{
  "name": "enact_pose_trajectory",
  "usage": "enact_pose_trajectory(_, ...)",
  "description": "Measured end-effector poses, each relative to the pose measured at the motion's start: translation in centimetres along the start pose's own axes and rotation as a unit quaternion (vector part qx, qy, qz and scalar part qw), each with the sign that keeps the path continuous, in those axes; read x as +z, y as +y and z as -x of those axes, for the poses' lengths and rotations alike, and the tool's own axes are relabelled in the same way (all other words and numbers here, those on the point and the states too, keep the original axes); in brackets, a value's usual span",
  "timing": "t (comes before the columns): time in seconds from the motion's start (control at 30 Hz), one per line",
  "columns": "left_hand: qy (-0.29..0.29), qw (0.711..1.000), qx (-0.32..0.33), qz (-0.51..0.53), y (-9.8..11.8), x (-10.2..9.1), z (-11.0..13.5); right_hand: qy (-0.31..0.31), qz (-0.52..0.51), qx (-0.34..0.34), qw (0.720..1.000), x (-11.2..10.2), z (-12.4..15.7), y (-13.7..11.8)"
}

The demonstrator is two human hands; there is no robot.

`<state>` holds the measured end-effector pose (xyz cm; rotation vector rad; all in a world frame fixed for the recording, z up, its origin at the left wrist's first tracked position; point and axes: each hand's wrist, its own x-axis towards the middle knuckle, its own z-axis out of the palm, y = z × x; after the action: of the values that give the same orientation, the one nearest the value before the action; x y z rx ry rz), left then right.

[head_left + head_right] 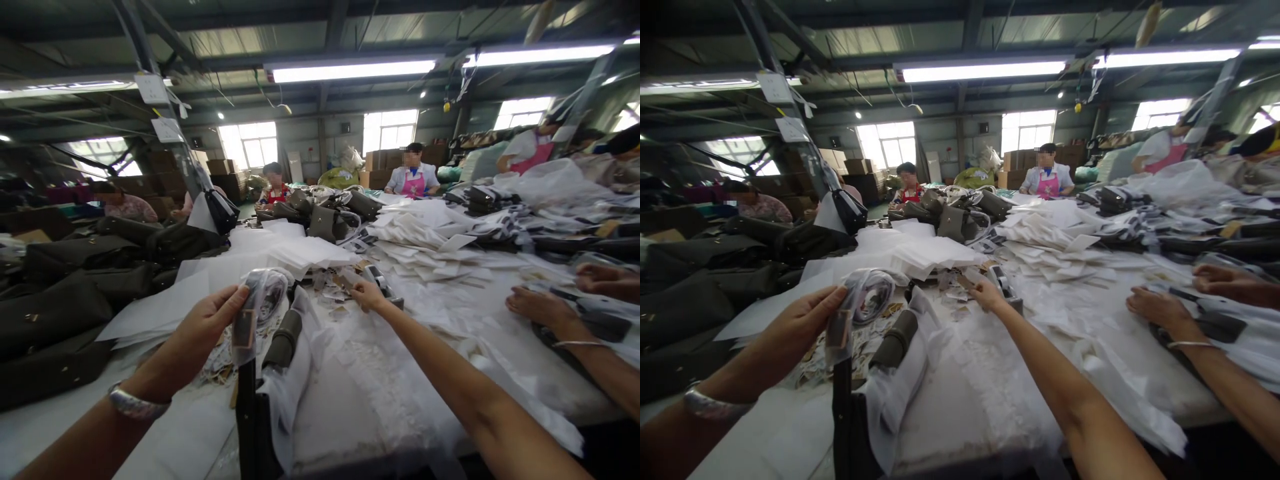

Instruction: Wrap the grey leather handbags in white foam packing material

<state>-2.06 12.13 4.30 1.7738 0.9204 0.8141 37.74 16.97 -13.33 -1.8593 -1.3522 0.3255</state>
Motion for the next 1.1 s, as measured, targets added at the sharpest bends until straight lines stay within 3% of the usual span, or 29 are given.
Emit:
enact_pose_trajectory(0.13,0.017,0.996,0.039,-0.081,0.7,-0.4,-0.4,0.026,-0.119,-0.037,0.992,-2.1,1.1,-2.3)
enact_pose_trajectory(0.23,0.012,0.994,0.038,-0.099,0.6,-0.2,-0.2,0.016,-0.216,-0.074,0.973,-3.1,3.9,-5.6)
enact_pose_trajectory(0.4,-0.029,0.999,-0.027,-0.006,-1.2,0.3,0.3,-0.118,-0.401,-0.086,0.904,-3.3,10.5,-11.3)
enact_pose_trajectory(0.5,-0.033,0.998,-0.050,0.025,-1.7,0.6,0.5,-0.148,-0.369,-0.128,0.909,-3.2,12.5,-13.2)
enact_pose_trajectory(0.7,-0.023,0.998,0.002,-0.059,-0.3,1.5,1.3,-0.204,-0.246,-0.190,0.928,-2.7,13.5,-15.0)
enact_pose_trajectory(0.87,-0.028,0.995,0.023,-0.089,0.4,2.1,1.5,-0.163,-0.272,-0.161,0.935,-1.1,14.3,-17.0)
enact_pose_trajectory(0.97,-0.044,0.995,0.029,-0.086,0.5,2.6,1.4,-0.166,-0.371,-0.129,0.905,0.3,14.4,-18.6)
enact_pose_trajectory(1.1,-0.038,0.992,0.049,-0.110,0.4,2.9,1.4,-0.231,-0.512,-0.055,0.826,0.7,14.6,-20.0)
